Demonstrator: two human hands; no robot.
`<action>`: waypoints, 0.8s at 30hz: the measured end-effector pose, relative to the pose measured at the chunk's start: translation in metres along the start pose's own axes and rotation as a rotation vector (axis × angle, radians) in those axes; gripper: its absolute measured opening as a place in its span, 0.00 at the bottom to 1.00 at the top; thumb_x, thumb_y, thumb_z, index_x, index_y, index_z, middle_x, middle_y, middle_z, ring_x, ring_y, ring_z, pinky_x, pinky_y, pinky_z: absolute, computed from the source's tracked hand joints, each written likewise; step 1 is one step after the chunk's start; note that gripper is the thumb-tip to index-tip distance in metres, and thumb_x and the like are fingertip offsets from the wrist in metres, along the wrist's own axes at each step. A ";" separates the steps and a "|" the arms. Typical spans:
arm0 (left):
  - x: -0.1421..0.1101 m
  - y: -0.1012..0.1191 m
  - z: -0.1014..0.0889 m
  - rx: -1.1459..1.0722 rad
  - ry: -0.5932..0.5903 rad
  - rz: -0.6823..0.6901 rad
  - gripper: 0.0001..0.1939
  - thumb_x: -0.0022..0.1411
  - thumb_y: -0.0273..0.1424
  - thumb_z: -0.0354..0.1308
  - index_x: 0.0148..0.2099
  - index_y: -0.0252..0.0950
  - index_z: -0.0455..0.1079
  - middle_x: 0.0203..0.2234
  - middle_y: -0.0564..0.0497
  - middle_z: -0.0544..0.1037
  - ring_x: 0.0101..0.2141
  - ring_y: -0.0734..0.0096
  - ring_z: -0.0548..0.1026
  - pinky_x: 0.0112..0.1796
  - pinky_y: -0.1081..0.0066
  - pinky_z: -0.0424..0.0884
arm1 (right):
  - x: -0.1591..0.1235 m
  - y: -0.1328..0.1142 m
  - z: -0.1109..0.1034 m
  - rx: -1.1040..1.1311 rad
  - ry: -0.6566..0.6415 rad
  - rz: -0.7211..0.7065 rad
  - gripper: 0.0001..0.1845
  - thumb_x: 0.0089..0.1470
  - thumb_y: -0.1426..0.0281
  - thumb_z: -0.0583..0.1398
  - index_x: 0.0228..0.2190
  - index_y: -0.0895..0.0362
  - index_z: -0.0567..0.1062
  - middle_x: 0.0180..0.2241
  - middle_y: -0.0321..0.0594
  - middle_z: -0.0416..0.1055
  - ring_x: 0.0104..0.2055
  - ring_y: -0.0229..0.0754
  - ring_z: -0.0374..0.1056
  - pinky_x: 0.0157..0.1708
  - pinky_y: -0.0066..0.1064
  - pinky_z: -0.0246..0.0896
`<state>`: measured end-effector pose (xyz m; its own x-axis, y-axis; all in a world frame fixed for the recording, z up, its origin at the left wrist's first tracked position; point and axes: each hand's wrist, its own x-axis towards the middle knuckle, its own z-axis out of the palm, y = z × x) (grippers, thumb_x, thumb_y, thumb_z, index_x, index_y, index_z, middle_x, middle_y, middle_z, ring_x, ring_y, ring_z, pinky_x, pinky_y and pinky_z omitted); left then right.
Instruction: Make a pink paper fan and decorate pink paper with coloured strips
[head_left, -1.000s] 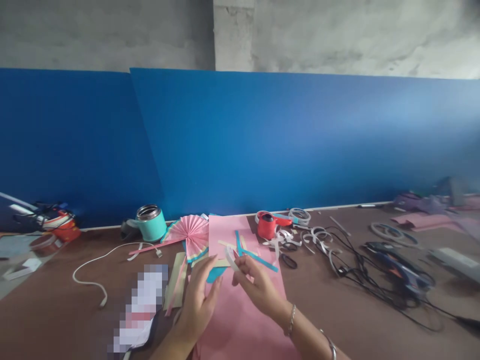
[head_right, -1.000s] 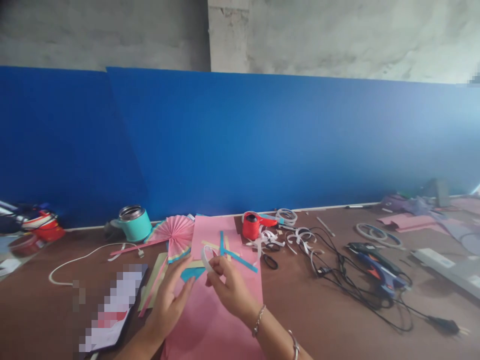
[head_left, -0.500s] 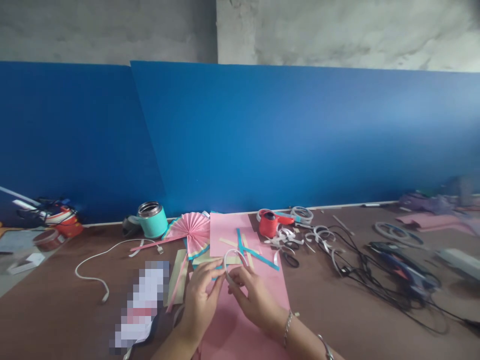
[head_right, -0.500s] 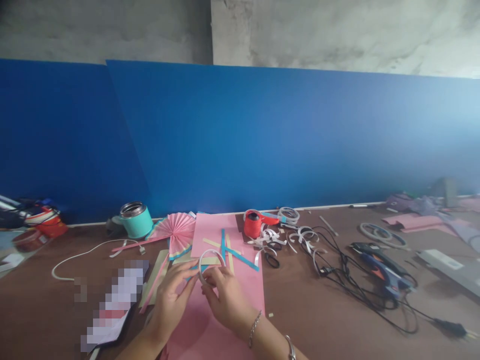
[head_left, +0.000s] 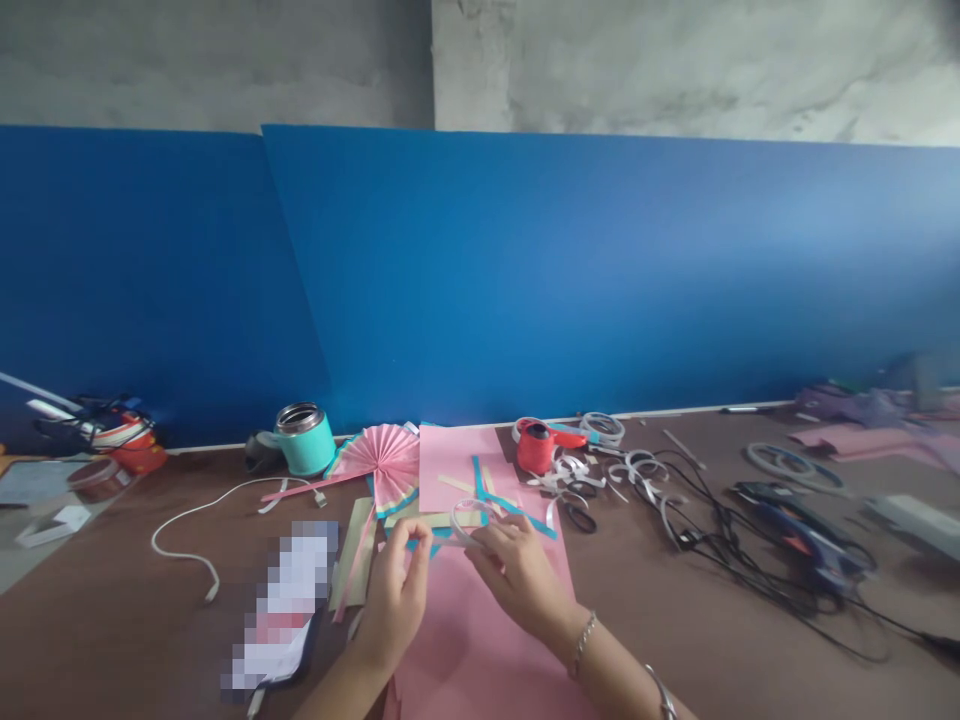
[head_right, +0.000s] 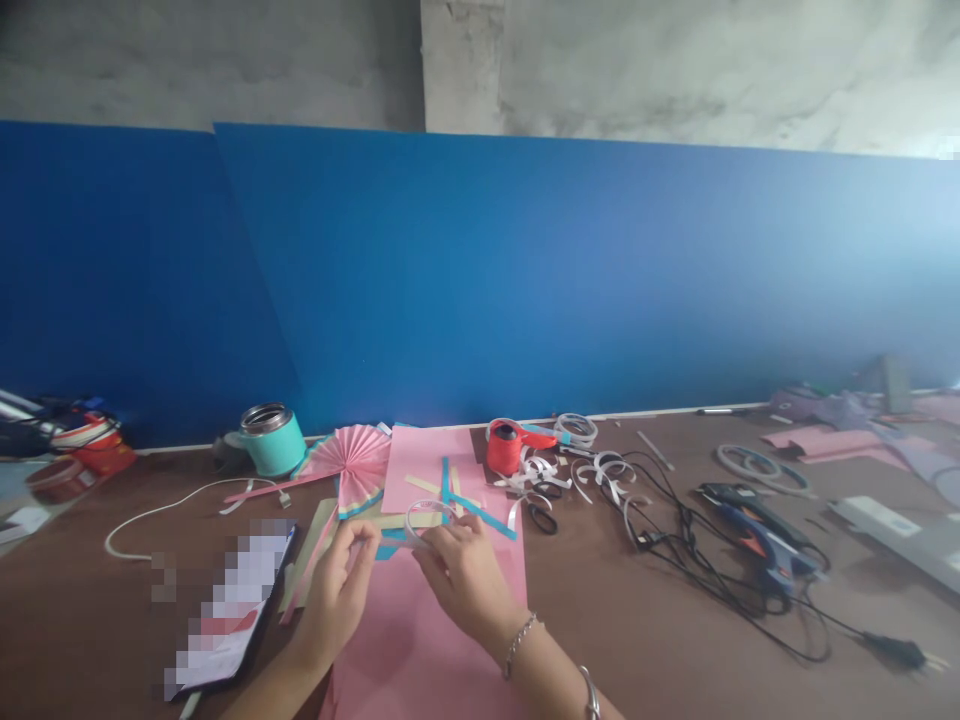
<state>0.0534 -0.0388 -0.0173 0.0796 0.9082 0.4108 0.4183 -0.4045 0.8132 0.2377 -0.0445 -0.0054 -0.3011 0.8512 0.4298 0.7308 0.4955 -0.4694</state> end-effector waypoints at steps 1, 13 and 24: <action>0.001 0.000 -0.002 -0.007 0.022 -0.029 0.10 0.65 0.37 0.45 0.37 0.38 0.64 0.30 0.50 0.72 0.35 0.65 0.71 0.40 0.69 0.66 | 0.000 0.000 -0.002 0.028 -0.008 -0.024 0.10 0.60 0.69 0.51 0.32 0.54 0.71 0.26 0.36 0.71 0.30 0.40 0.65 0.40 0.35 0.54; 0.012 -0.003 -0.008 -0.137 0.107 -0.169 0.19 0.57 0.42 0.56 0.47 0.36 0.67 0.33 0.47 0.76 0.37 0.63 0.75 0.39 0.67 0.70 | 0.000 0.015 -0.002 0.104 0.102 -0.071 0.11 0.58 0.74 0.51 0.34 0.54 0.74 0.24 0.35 0.70 0.28 0.38 0.64 0.42 0.36 0.53; 0.015 0.001 -0.013 -0.031 0.093 -0.209 0.15 0.56 0.44 0.55 0.32 0.38 0.72 0.29 0.50 0.78 0.34 0.62 0.75 0.40 0.67 0.69 | 0.001 0.020 -0.007 0.067 0.159 -0.047 0.11 0.56 0.76 0.53 0.31 0.53 0.75 0.24 0.34 0.70 0.29 0.38 0.64 0.42 0.35 0.50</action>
<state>0.0428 -0.0271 -0.0051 -0.0903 0.9594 0.2671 0.3886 -0.2130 0.8964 0.2561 -0.0345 -0.0089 -0.2290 0.7913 0.5669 0.6744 0.5490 -0.4938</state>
